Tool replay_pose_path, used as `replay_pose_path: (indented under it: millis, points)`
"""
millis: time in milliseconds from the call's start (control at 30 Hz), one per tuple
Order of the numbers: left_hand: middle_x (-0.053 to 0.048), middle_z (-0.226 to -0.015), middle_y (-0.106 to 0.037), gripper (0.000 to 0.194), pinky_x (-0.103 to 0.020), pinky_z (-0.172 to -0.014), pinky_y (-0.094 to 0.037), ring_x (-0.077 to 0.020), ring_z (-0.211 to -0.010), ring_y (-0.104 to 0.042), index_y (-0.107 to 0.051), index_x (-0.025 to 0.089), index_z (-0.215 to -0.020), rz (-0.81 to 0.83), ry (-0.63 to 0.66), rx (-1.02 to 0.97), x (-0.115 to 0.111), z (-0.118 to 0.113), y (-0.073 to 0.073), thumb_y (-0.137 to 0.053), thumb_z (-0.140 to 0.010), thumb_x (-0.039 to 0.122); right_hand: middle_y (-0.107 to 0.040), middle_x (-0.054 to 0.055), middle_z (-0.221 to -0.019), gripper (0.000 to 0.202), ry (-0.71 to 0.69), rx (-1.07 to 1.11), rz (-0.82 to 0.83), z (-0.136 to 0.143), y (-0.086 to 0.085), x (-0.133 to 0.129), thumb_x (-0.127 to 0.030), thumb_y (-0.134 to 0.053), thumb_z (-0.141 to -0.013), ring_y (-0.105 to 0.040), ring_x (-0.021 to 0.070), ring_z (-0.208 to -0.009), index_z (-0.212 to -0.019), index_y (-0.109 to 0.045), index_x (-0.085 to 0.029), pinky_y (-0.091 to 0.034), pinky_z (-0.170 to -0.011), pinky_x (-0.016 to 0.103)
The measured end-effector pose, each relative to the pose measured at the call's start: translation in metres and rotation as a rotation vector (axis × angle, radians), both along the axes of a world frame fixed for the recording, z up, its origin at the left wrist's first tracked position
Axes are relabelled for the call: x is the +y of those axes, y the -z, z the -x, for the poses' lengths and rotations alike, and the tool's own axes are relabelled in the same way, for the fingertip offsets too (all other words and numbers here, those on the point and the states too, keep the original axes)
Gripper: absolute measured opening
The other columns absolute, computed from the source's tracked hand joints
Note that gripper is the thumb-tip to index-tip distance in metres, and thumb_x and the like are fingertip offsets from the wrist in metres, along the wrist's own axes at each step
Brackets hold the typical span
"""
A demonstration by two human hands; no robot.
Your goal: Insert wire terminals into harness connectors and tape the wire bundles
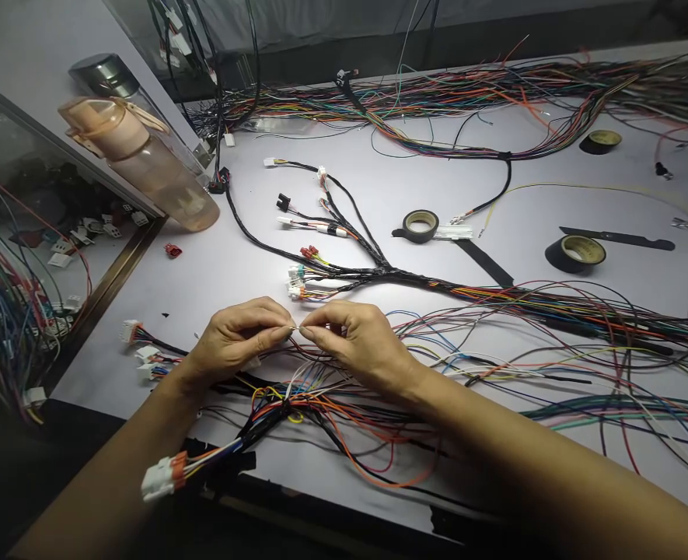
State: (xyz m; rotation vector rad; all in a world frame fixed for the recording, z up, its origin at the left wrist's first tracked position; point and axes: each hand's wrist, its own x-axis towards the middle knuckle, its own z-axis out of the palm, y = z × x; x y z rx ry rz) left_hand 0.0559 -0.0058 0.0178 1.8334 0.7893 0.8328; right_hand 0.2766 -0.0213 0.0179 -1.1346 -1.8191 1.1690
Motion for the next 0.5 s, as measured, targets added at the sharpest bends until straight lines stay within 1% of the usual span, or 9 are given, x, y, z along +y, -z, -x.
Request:
replay_pose_path:
  millis: [100,167,233,300,367,433,500]
  points:
    - [-0.007,-0.089,-0.070,0.015,-0.030,-0.074,-0.053,-0.0157,-0.082,-0.064,-0.074,0.019,-0.095,-0.039,-0.010,0.026,0.001,-0.001,0.000,-0.064,-0.084,0.013,-0.070,0.000,-0.076,0.010,-0.008,0.010,0.020,0.000,0.000,0.001,-0.021,-0.062,-0.086,-0.061,0.0100,-0.069,-0.085,-0.072,-0.018,-0.046,-0.064,0.022]
    - [-0.007,-0.088,-0.071,0.014,-0.030,-0.075,-0.053,-0.0162,-0.082,-0.065,-0.074,0.019,-0.093,-0.048,-0.022,0.068,0.000,-0.002,-0.001,-0.064,-0.084,0.016,-0.070,0.000,-0.077,0.010,-0.014,-0.004,-0.042,0.000,0.004,0.002,-0.020,-0.062,-0.086,-0.062,0.0105,-0.070,-0.086,-0.072,-0.018,-0.047,-0.066,0.023]
    - [-0.008,-0.086,-0.072,0.012,-0.030,-0.075,-0.053,-0.0168,-0.081,-0.066,-0.075,0.018,-0.091,-0.039,-0.056,0.105,-0.001,-0.002,-0.001,-0.064,-0.085,0.019,-0.070,0.001,-0.078,0.010,-0.027,-0.026,-0.142,-0.001,0.009,0.004,-0.018,-0.062,-0.086,-0.062,0.0108,-0.070,-0.087,-0.071,-0.017,-0.047,-0.066,0.024]
    - [-0.008,-0.087,-0.073,0.013,-0.031,-0.076,-0.053,-0.0174,-0.082,-0.066,-0.075,0.018,-0.090,-0.040,-0.148,0.123,-0.003,-0.002,-0.003,-0.063,-0.086,0.023,-0.070,0.002,-0.079,0.010,-0.044,-0.050,-0.232,-0.002,0.014,0.005,-0.016,-0.061,-0.086,-0.061,0.0108,-0.070,-0.088,-0.071,-0.017,-0.047,-0.066,0.024]
    - [-0.007,-0.090,-0.073,0.014,-0.031,-0.078,-0.052,-0.0177,-0.085,-0.066,-0.075,0.019,-0.090,-0.074,-0.314,0.142,-0.001,-0.004,-0.006,-0.063,-0.086,0.027,-0.070,0.003,-0.080,0.011,-0.055,-0.071,-0.291,-0.002,0.017,0.005,-0.017,-0.059,-0.088,-0.062,0.0108,-0.071,-0.089,-0.070,-0.017,-0.047,-0.067,0.024]
    - [-0.006,-0.093,-0.073,0.016,-0.031,-0.079,-0.050,-0.0178,-0.087,-0.064,-0.074,0.020,-0.093,-0.115,-0.471,0.189,0.005,-0.007,-0.012,-0.064,-0.085,0.030,-0.069,0.003,-0.080,0.012,-0.062,-0.084,-0.333,-0.002,0.020,0.005,-0.018,-0.059,-0.089,-0.062,0.0107,-0.071,-0.090,-0.070,-0.017,-0.048,-0.067,0.024]
    - [-0.007,-0.099,-0.072,0.022,-0.030,-0.076,-0.049,-0.0178,-0.088,-0.063,-0.073,0.019,-0.099,-0.125,-0.536,0.269,0.017,-0.011,-0.018,-0.065,-0.084,0.034,-0.069,0.003,-0.080,0.012,-0.072,-0.076,-0.362,-0.002,0.021,0.004,-0.018,-0.058,-0.090,-0.062,0.0105,-0.071,-0.089,-0.070,-0.017,-0.048,-0.067,0.023]
